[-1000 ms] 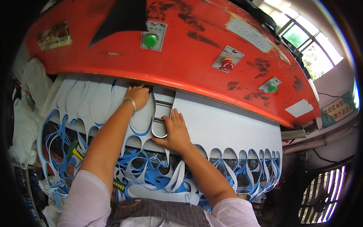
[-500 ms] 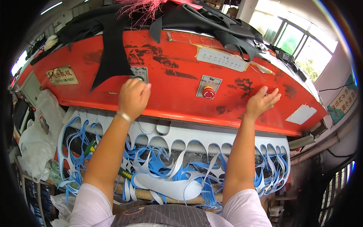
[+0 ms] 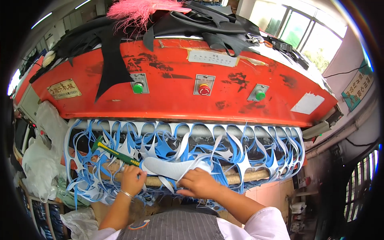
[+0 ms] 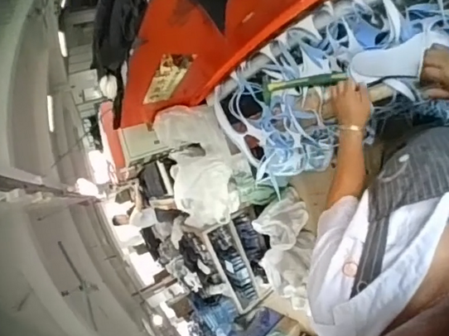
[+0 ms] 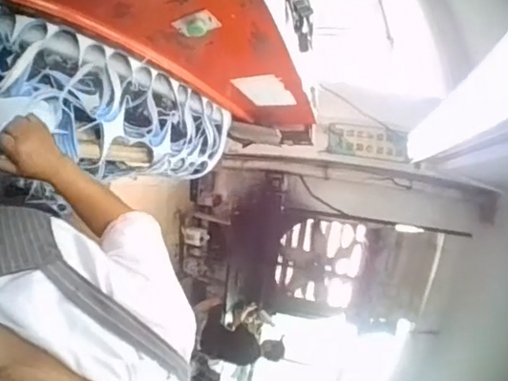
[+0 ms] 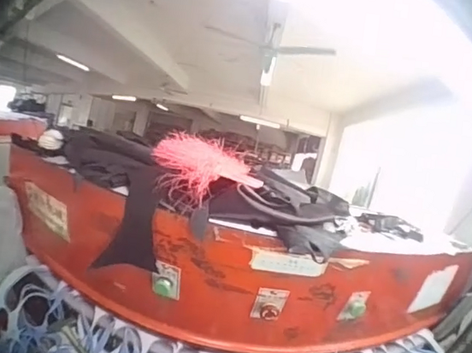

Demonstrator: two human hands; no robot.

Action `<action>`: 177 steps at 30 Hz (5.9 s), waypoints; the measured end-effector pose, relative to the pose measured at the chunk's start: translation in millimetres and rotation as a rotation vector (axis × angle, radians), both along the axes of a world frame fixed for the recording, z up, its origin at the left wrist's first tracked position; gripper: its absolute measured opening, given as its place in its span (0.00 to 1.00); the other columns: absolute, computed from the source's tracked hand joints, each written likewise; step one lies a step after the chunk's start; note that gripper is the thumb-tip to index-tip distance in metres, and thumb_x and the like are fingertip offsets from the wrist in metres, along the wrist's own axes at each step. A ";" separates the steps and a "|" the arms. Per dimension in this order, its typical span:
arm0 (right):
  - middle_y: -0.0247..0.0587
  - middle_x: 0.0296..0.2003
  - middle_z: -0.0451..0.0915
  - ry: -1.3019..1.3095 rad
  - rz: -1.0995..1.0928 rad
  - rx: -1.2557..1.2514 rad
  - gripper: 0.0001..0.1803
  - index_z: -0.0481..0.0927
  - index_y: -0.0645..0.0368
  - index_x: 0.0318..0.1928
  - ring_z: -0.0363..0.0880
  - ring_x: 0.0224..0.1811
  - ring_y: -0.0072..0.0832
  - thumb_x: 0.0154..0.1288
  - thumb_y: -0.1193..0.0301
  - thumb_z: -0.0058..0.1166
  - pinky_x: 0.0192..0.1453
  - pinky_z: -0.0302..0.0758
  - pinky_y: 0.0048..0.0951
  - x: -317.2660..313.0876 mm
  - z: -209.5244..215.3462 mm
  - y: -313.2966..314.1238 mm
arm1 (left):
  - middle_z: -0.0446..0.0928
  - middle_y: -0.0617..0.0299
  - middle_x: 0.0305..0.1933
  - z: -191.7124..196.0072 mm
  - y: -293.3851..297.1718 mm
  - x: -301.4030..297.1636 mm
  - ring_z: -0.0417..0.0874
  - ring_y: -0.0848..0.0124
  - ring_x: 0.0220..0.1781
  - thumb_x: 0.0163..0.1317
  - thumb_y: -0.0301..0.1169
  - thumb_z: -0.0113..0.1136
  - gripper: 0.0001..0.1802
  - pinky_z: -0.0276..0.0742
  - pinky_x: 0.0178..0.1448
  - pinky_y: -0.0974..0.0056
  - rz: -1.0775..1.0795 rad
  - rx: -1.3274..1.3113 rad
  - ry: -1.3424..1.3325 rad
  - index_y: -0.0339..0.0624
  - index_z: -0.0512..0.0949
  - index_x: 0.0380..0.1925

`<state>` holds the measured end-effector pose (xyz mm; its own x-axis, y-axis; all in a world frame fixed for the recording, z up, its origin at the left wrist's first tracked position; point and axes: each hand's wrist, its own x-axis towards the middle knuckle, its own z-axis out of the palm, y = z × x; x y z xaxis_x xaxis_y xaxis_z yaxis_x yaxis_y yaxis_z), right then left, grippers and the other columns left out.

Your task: Cutting shoe sole components from a large sheet of material using a hydraulic press machine.

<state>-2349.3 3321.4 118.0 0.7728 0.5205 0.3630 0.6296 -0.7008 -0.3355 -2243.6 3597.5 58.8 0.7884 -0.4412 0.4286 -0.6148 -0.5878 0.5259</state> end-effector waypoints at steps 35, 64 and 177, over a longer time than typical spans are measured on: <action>0.47 0.29 0.84 0.588 -0.268 -0.024 0.16 0.82 0.63 0.44 0.83 0.29 0.29 0.61 0.65 0.63 0.32 0.77 0.30 -24.7 39.2 40.9 | 0.82 0.59 0.30 112.0 -96.7 28.0 0.84 0.65 0.34 0.56 0.33 0.57 0.06 0.75 0.40 0.53 -0.377 0.561 -0.054 0.48 0.82 0.26; 0.47 0.52 0.75 -0.193 -0.125 -0.213 0.25 0.81 0.45 0.49 0.76 0.55 0.43 0.46 0.59 0.65 0.51 0.77 0.44 322.5 -59.6 -34.3 | 0.71 0.35 0.60 -75.5 -106.0 164.3 0.65 0.37 0.66 0.50 0.50 0.69 0.26 0.53 0.69 0.40 -0.160 0.012 -0.164 0.41 0.75 0.36; 0.39 0.33 0.75 0.086 -0.637 -0.273 0.25 0.77 0.55 0.37 0.77 0.41 0.38 0.37 0.62 0.74 0.44 0.70 0.39 -162.7 -60.7 -32.0 | 0.65 0.56 0.69 -8.9 -98.5 -117.7 0.59 0.56 0.73 0.66 0.51 0.50 0.31 0.42 0.77 0.48 -0.216 0.514 0.157 0.62 0.64 0.68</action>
<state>-2512.0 3289.5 57.3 0.9780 0.0200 0.2077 0.0468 -0.9910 -0.1253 -2361.3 3499.0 49.8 0.6945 -0.7195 0.0017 -0.6865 -0.6620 0.3007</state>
